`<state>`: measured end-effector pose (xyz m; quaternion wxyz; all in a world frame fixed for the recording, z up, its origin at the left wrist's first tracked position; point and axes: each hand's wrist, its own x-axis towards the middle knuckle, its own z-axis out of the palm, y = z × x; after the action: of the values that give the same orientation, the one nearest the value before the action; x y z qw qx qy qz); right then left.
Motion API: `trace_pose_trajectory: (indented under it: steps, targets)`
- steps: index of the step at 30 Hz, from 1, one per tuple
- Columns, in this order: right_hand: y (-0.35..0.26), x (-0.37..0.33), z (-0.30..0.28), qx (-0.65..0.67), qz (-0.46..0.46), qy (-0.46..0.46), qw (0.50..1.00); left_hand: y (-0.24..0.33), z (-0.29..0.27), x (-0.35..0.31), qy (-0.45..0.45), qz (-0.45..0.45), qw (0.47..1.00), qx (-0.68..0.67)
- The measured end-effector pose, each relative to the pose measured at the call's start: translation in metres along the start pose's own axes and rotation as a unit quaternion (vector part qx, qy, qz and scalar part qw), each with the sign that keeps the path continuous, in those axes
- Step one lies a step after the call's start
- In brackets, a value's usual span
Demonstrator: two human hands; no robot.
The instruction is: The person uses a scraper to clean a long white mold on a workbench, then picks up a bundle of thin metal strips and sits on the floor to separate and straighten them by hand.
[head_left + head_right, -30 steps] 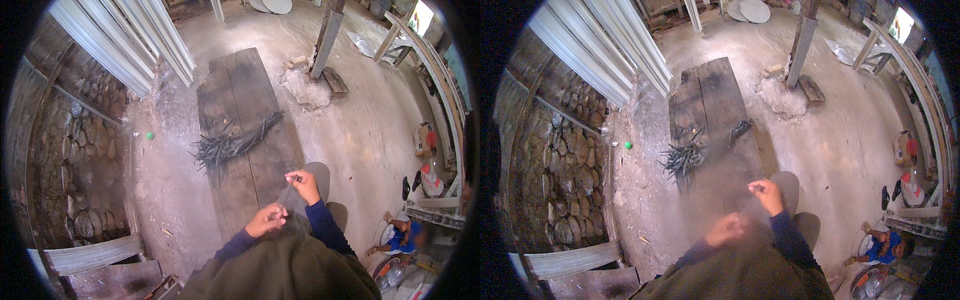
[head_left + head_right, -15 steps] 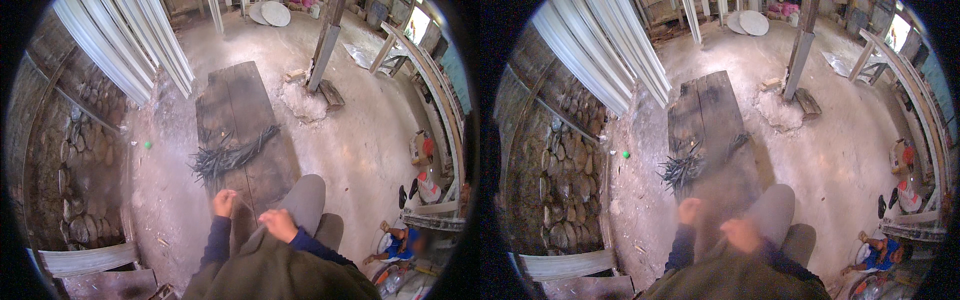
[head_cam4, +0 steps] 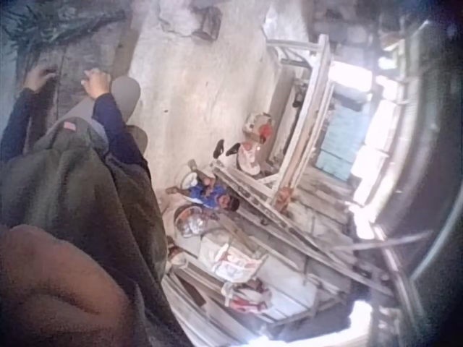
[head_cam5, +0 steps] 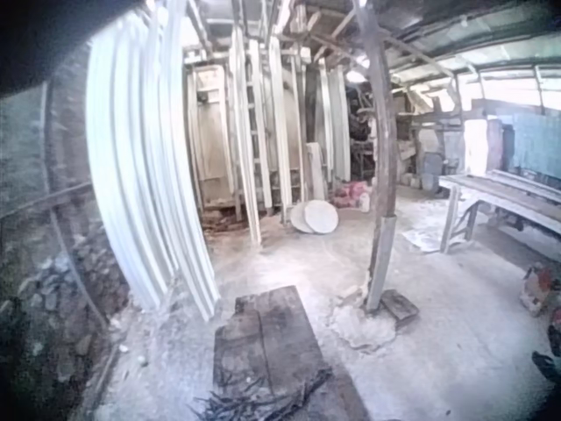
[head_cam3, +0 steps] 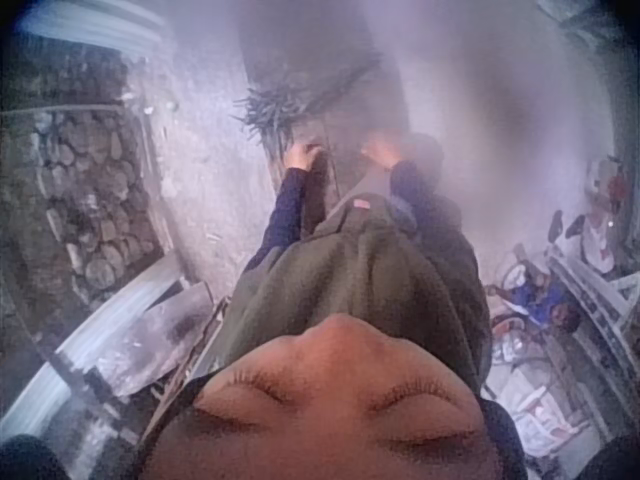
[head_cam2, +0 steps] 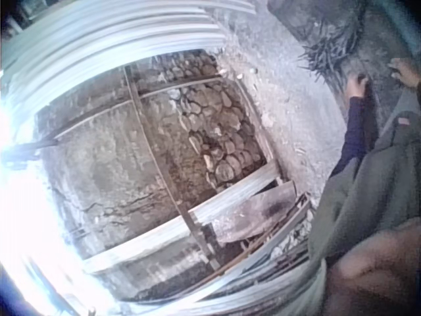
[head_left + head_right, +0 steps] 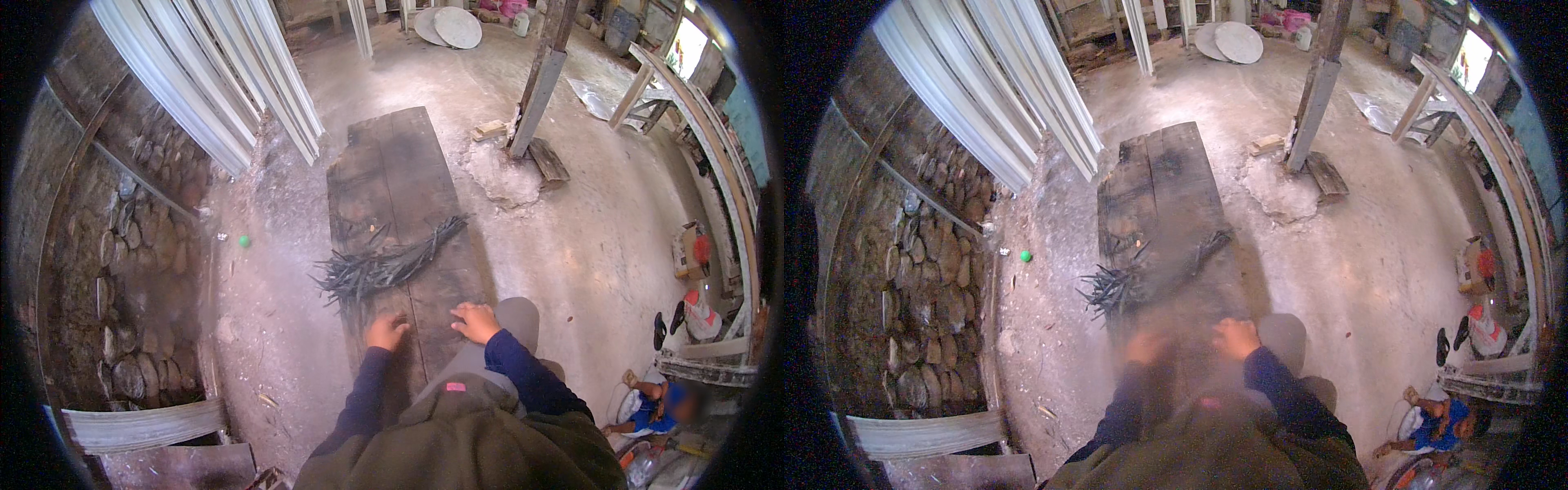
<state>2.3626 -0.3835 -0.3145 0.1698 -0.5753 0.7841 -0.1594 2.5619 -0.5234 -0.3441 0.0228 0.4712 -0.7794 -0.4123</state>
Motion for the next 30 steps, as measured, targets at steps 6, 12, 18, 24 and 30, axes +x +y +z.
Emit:
trace_pose_trajectory:
  steps: [6, 12, 18, 24, 30]
  targets:
    - [-0.033, 0.081, -0.029, 0.047, 0.037, 0.017, 0.998, -0.029, 0.019, 0.037, 0.100, 0.079, 0.988, 0.091]
    - [-0.037, 0.145, 0.027, 0.366, 0.256, -0.016, 0.895, 0.058, -0.039, 0.077, 0.203, 0.259, 0.944, 0.033]
    - [-0.025, 0.143, 0.052, 0.510, 0.261, 0.004, 0.820, 0.068, -0.020, 0.124, 0.037, 0.235, 0.969, 0.071]
    - [-0.073, 0.077, -0.048, 0.519, 0.056, -0.114, 0.845, 0.041, -0.004, 0.144, 0.007, 0.225, 0.962, 0.155]
    - [-0.081, 0.014, -0.106, 0.540, -0.007, 0.005, 0.842, 0.035, -0.029, 0.144, 0.063, 0.200, 0.978, 0.006]
